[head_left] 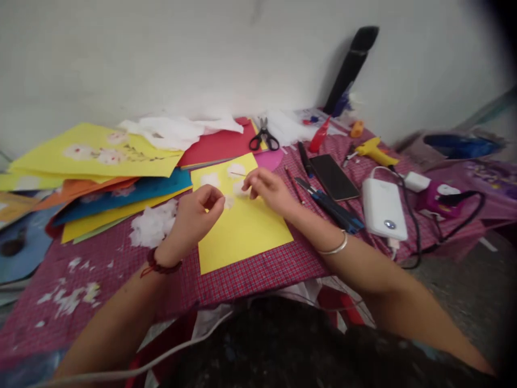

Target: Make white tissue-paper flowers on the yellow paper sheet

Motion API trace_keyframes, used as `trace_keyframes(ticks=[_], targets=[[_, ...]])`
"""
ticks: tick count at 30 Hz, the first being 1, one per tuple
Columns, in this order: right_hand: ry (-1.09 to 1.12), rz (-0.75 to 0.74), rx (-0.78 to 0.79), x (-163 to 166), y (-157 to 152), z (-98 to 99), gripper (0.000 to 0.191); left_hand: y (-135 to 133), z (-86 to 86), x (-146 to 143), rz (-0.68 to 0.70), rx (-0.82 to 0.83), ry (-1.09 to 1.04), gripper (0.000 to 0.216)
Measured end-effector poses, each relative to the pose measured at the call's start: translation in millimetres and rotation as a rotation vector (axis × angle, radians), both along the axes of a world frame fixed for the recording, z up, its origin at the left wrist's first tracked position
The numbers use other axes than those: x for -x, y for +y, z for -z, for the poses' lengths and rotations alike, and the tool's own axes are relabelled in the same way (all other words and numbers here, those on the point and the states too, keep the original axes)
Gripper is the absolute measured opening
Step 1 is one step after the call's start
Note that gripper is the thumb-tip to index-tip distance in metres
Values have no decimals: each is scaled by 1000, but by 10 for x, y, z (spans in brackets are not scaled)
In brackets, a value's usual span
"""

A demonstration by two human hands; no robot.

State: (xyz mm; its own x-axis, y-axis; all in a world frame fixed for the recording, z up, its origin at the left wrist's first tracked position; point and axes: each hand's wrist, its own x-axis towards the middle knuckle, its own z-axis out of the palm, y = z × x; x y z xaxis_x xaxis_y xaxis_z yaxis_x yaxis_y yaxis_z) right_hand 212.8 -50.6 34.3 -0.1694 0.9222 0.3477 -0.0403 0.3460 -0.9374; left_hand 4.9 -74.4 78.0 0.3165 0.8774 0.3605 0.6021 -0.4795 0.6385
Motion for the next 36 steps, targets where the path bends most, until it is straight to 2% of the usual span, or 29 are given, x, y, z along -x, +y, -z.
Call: trace_keyframes(ticks=[3,8,12,18,23,26,31,36], targets=[[-78,-21,-58,70,-56,9,34,111,146,-55,-32,31,-22,8],[-54,-143,-50,162,-139,29,26,12,291,-62,-51,93,-135,10],[-88,-117,21,224,-150,38,21,-28,318,-101,-9,144,-218,11],[-31,-39,98,227,-180,3,20,-22,390,-143,94,239,-545,15],[-14,-68,128,224,-205,9,24,-19,420,-218,156,315,-591,17],[-11,-58,141,232,-229,7,23,-18,430,-201,153,404,-660,12],[-46,-13,126,219,-238,-13,15,-11,474,-114,177,538,-799,19],[-96,-8,130,230,-249,24,14,-16,445,-117,75,552,-737,16]])
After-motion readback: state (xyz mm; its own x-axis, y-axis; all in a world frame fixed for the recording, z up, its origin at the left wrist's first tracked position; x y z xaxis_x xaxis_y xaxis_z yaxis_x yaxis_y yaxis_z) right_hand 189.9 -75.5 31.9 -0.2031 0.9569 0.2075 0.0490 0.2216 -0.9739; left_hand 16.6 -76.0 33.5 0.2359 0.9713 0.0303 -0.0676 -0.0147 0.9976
